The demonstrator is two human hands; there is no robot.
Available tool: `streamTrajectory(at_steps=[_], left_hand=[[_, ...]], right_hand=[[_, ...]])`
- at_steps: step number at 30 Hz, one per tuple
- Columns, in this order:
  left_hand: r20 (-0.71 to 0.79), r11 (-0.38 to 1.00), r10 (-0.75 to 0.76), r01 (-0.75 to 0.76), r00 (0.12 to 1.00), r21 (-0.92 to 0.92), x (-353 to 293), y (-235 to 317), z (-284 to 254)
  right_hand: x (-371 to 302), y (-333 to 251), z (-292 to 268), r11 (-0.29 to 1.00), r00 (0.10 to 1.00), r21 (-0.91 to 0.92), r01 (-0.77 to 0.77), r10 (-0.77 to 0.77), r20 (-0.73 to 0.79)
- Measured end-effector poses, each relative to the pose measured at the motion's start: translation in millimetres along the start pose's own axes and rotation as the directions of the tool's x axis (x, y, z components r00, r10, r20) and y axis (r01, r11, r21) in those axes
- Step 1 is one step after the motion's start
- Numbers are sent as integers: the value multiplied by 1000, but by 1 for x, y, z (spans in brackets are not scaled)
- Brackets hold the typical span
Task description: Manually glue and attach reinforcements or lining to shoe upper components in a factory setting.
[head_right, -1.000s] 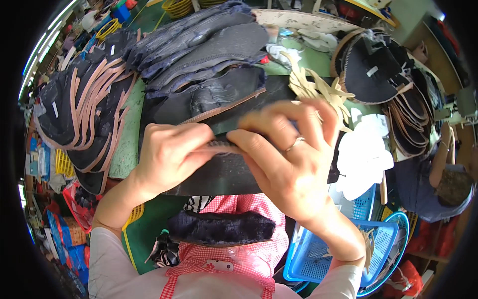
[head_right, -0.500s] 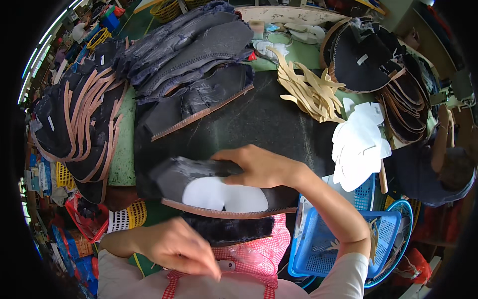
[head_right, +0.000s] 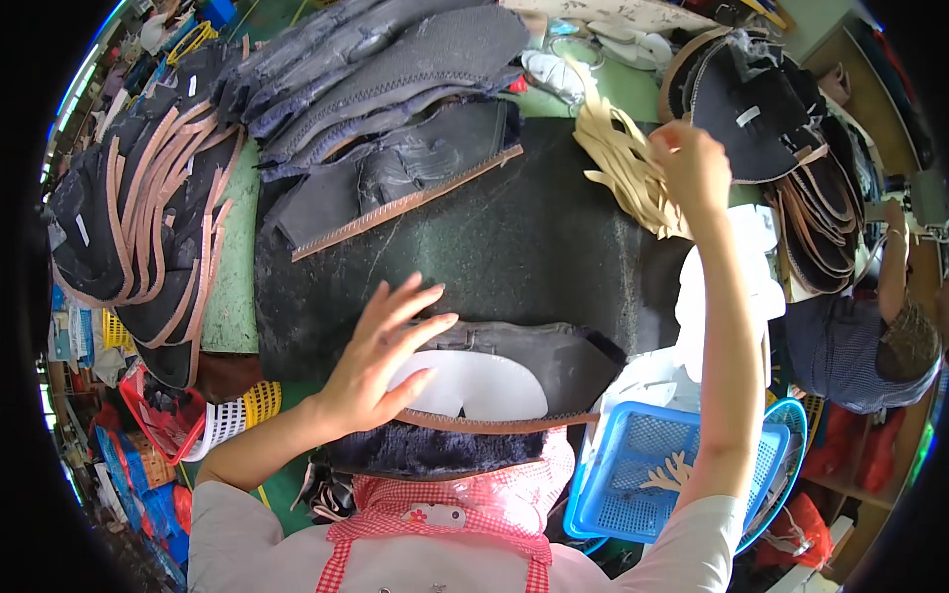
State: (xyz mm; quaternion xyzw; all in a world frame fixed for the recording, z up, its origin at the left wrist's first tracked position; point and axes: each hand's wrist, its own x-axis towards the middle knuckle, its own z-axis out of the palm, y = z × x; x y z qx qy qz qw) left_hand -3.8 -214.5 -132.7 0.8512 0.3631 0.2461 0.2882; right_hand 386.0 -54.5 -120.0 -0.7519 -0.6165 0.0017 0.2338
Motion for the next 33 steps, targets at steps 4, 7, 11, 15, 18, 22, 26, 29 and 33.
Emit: streamTrajectory(at_steps=[4, 7, 11, 15, 18, 22, 26, 29, 33], left_hand=[[-24, 994, 86, -84, 996, 74, 2, -1, -12], [-50, 992, 130, -129, 990, 11, 25, -5, -10], [-172, 950, 305, -313, 937, -22, 92, 3, 7], [-280, 922, 364, -387, 888, -30, 174, -9, 46], [-258, 924, 379, -348, 889, 160, 219, -23, 74], [-253, 926, 329, -258, 910, 277, 228, -26, 91], [-162, 938, 262, -212, 951, 273, 208, -33, 82], [-166, 920, 303, -242, 939, 308, 201, -41, 90], [-242, 910, 348, -264, 906, 321, 213, -36, 93]], right_hand=[[11, 24, -15, 924, 994, 366, -106, 93, 55], [1, 4, -3, 992, 995, -78, 95, -93, 27], [4, -5, -10, 991, 968, -111, 73, -43, 247], [2, -16, -7, 983, 985, -151, 102, -78, 157], [6, -17, 5, 943, 983, -321, 86, -27, 181], [4, -10, 1, 989, 984, -36, 144, -139, 112], [-3, -17, -8, 930, 952, 220, 295, -306, 19], [-1, -23, -1, 974, 975, 34, 223, -223, 3], [13, -19, 8, 989, 951, -116, -92, 122, 284]])
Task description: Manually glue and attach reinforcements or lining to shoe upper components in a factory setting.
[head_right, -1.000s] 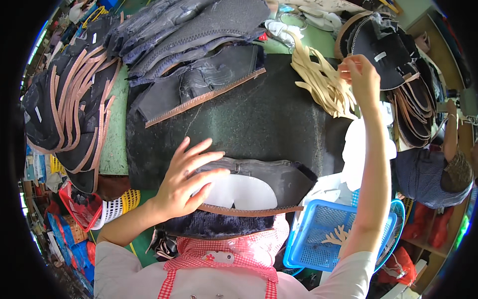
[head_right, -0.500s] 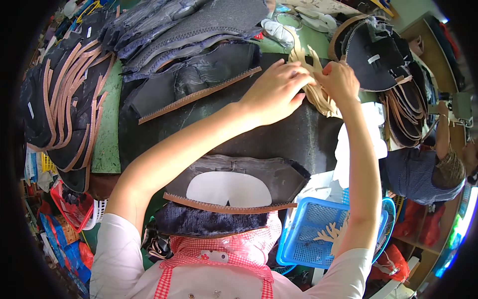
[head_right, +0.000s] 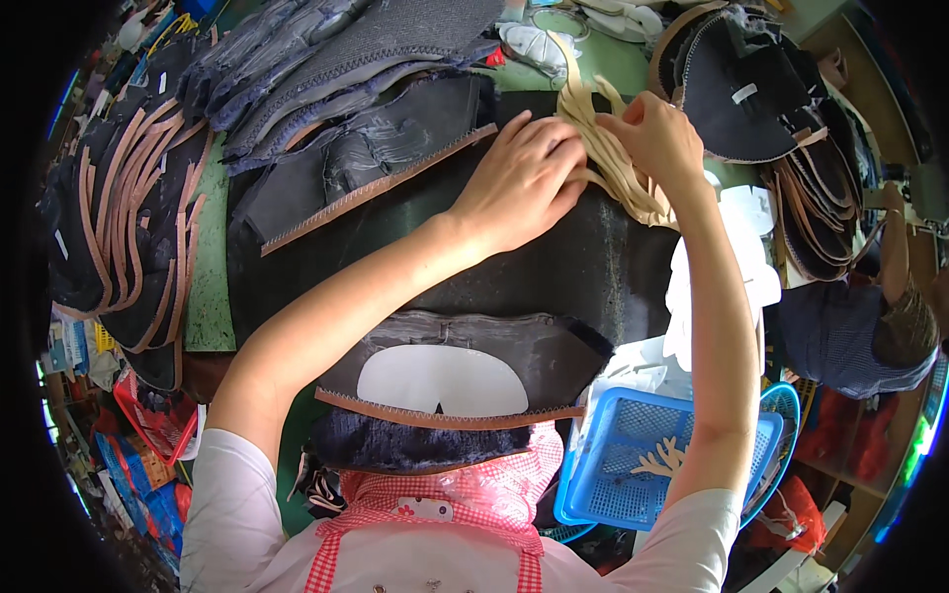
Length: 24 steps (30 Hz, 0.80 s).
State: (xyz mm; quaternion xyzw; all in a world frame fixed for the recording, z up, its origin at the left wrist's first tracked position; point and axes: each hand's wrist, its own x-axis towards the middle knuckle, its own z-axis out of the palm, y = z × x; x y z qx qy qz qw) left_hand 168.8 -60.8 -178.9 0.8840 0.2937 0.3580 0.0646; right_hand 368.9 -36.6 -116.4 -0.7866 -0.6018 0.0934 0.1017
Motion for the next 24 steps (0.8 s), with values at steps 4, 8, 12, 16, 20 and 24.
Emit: streamTrajectory(at_steps=[4, 8, 12, 16, 20, 24], left_hand=[[-114, 997, -41, 34, 993, -69, 17, -5, 7], [-261, 961, -226, 258, 938, 97, 31, -17, 26], [-163, 966, -196, 162, 967, -200, 46, -32, 32], [-163, 834, -281, 157, 946, -529, 54, -16, 10], [-291, 863, -281, 108, 915, -493, 42, -14, -16], [-266, 849, -355, 190, 896, -493, 30, -36, -16]], right_hand=[[8, 15, 2, 999, 988, -31, 40, -44, -149], [11, 16, -1, 998, 999, -57, 40, -42, -35], [6, 17, 1, 992, 981, -45, 115, -121, -154], [1, 21, -12, 958, 948, 170, 231, -183, -261], [-7, 7, -25, 874, 920, 324, 363, -281, -272], [-4, 3, -15, 894, 915, 207, 397, -368, -163]])
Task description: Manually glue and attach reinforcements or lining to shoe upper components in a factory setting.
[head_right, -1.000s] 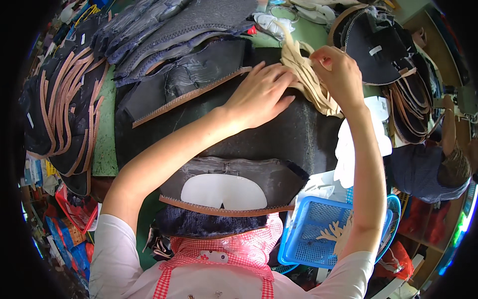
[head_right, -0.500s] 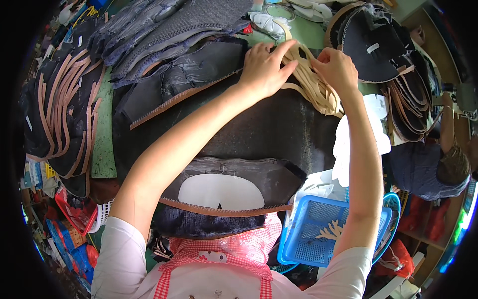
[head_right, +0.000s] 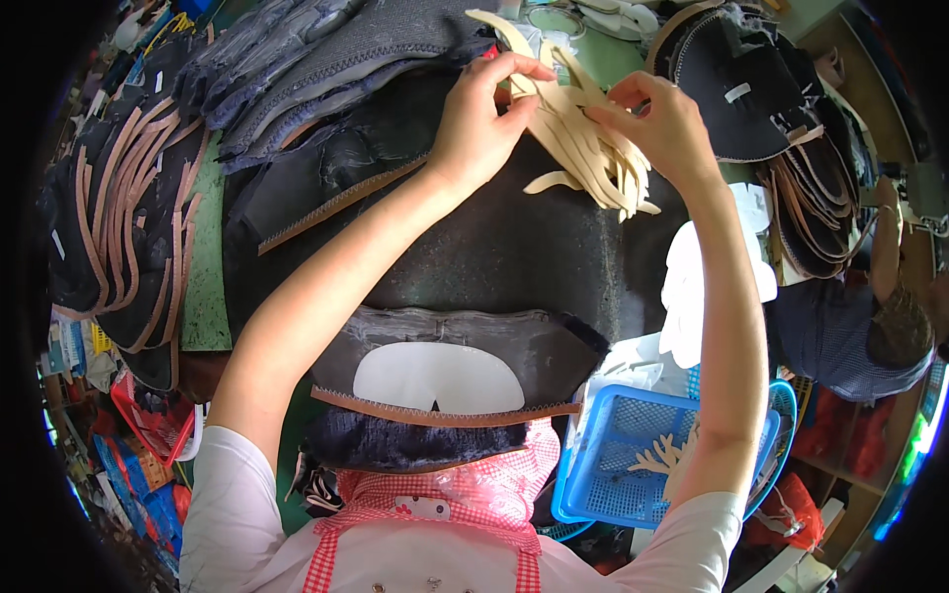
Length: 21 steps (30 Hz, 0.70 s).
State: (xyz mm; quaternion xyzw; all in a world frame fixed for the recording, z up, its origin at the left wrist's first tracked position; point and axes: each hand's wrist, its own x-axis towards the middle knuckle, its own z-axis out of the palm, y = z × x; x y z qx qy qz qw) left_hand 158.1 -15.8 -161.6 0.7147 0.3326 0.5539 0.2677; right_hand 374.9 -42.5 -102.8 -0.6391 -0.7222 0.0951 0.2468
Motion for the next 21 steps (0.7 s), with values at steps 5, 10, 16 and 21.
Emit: streamTrajectory(at_steps=[5, 10, 16, 21], left_hand=[[140, 996, -53, 42, 989, 82, -15, -6, -6], [266, 945, -210, 125, 941, 304, -27, -4, -14], [281, 898, -190, 52, 941, 436, -28, 2, -15], [271, 860, -169, 8, 948, 510, -30, 3, -9]], right_hand=[[1, 3, 11, 999, 992, -36, -26, 30, 121], [-3, -10, 17, 990, 991, -141, 17, 1, 131], [2, -8, 13, 982, 978, -181, 63, -24, 208], [1, -2, 15, 995, 993, -84, -59, 68, 96]])
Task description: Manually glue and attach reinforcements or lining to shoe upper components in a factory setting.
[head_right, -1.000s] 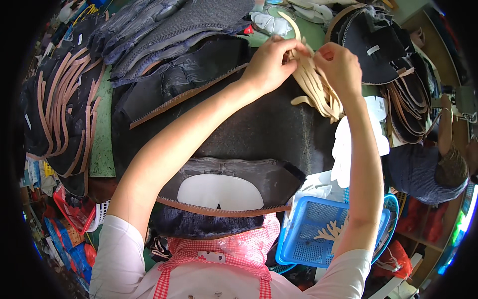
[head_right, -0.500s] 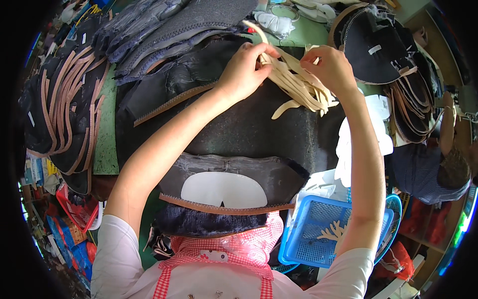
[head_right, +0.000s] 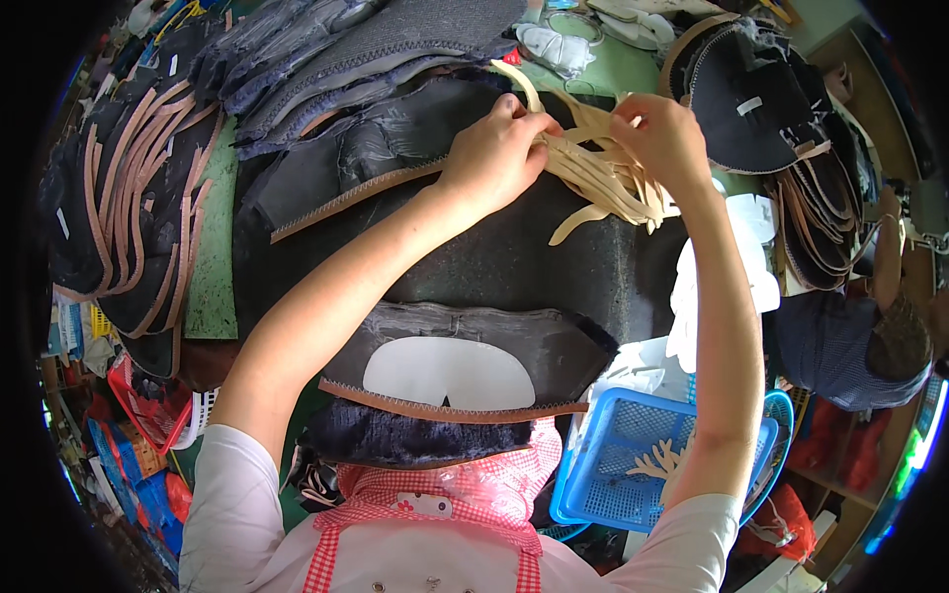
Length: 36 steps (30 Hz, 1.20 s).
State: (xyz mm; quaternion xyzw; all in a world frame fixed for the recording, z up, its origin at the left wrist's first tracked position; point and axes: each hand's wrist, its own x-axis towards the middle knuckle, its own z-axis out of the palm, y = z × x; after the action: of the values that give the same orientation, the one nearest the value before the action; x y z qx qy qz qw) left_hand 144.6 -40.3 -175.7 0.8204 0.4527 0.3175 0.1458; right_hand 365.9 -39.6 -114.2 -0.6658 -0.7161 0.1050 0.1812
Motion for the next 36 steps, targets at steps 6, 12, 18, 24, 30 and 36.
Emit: streamTrajectory(at_steps=[6, 12, 18, 24, 30, 36], left_hand=[[-31, 1000, 21, -21, 999, 13, -5, 0, 2], [-12, 979, 133, -133, 991, -155, 0, -23, 5], [-189, 939, 253, -288, 949, -191, -48, -12, -58], [116, 902, 346, -296, 931, -316, -133, -1, -144], [253, 982, 154, -121, 955, -143, -233, -10, -160], [200, 966, 207, -167, 958, -199, -240, -22, -146]], right_hand=[[-10, 35, -22, 630, 946, 757, -175, 322, -49], [-24, 80, -78, 87, 957, 955, 284, 41, -288], [-79, 31, -128, 470, 898, 808, 354, 69, -434], [-116, -101, -92, 598, 882, 774, -207, 457, -117], [-153, -175, 9, 603, 826, 662, -445, -10, 564], [-147, -190, 59, 763, 902, 589, -266, -18, 431]])
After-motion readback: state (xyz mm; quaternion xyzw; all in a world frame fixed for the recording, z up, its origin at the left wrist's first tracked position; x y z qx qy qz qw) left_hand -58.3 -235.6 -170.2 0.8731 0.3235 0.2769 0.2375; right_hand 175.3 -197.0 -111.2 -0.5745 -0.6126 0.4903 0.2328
